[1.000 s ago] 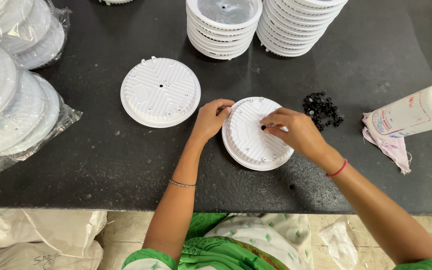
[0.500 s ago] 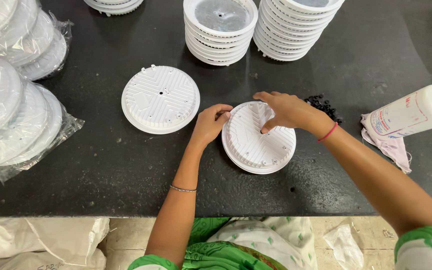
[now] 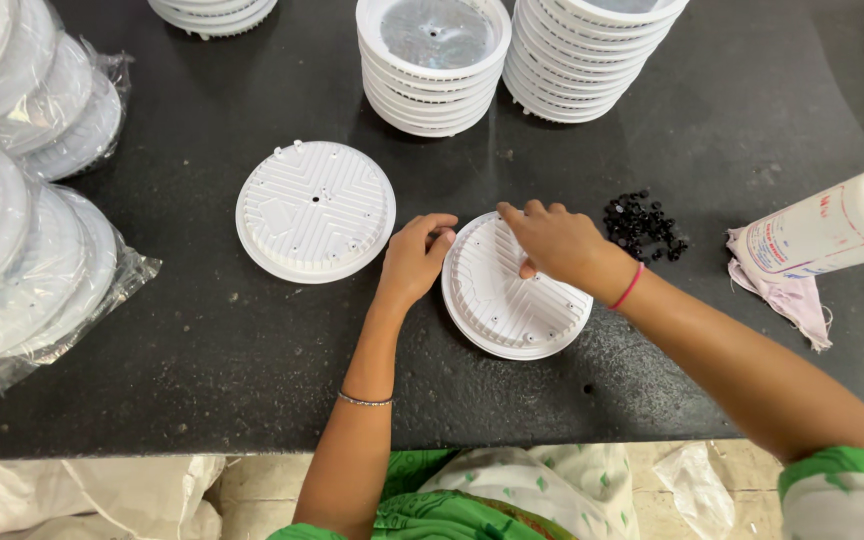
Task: The person assembles round white plastic light fixture bases at a workbench. They pick small black plastic clips from a pile on the table, press them into the rim of each fixture base, stack the assembled bases, and wrap some units in clear plastic bags.
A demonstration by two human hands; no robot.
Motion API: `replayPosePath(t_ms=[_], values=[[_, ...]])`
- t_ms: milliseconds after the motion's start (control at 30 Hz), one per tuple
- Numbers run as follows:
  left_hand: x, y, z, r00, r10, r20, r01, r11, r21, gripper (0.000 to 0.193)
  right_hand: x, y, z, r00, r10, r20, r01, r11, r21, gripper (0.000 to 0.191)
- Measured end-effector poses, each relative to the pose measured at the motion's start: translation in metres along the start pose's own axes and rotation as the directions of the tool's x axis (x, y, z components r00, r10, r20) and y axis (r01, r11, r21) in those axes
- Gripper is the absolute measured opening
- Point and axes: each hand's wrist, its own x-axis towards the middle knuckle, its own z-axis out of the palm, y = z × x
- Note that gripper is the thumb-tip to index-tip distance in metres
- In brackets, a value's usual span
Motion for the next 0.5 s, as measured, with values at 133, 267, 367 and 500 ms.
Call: replayPosePath(t_ms=[133,267,367,500], values=[[-0.003,0.015,-0.002,0.998,0.051,-0.047,-0.051,0.999,-0.002,0.023,-0.007,-0.006,-0.003,0.999,0.01,-0.041,-0.01,1.0,-0.008,0.096],[-0.01,0.034,-0.005,0.998,-0.021,-0.061,0.021,1.0,-0.007,0.021,-0.03,0.008,0.003,0.941,-0.086,-0.329,0.139,0.98,0.143,0.097],[-0.012,0.046,-0.009,0.995,-0.086,-0.052,0.089,0.994,0.056,0.025,-0.053,0.035,0.023,0.894,0.108,-0.435,0.094,0.904,0.418,0.073],[-0.016,0.05,-0.011,1.0,-0.002,0.015,0.001,0.997,0.076,0.031,-0.096,0.059,0.077,0.836,0.494,-0.237,-0.124,0.592,0.796,0.054]])
